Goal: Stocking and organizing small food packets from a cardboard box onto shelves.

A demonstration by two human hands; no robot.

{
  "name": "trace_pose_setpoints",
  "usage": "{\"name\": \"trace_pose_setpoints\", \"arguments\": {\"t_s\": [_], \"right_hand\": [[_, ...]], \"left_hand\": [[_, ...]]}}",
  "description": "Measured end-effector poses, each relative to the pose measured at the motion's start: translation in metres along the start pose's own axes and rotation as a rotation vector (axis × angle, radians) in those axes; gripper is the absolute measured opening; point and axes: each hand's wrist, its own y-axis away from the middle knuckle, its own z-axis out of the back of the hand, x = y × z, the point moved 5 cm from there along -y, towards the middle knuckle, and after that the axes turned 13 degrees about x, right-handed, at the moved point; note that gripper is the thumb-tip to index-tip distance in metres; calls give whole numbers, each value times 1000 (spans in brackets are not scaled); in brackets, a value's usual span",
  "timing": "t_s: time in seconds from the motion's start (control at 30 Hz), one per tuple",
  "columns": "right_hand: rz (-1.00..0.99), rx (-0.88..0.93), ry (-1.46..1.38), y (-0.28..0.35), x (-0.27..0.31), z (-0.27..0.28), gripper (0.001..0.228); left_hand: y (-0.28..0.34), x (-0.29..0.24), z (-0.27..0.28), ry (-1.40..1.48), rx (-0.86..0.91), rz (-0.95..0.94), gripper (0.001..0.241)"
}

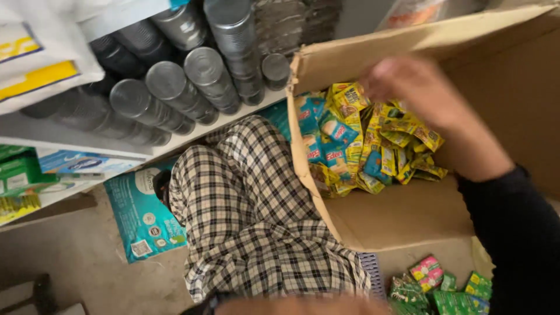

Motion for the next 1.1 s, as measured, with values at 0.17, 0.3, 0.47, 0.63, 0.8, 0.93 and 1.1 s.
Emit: {"name": "trace_pose_setpoints", "arguments": {"t_s": [0.17,0.3,0.47,0.63,0.8,0.93,1.1], "right_hand": [[-228,82,59,-10,-127,-36,43],[-296,89,23,-19,-225,-84,41],[-376,99,-17,-26,-275,-128,43],[-442,108,-42,-58,-384,-141,49],[-346,166,573,-88,-365,-105,24],[-573,160,-15,-54,-208,-43,25],[-252,-23,-339,10,-80,45,21]], "left_hand": [[-92,135,-1,43,52,13,35],[-169,274,2,-754,28,405,28],[-177,399,3,-906,100,813,19],[-142,400,24,-924,292,1038,29],[-131,416,43,-852,20,1021,31],[-128,407,45,-826,32,1067,43],[-150,390,48,-580,102,1023,81]]}}
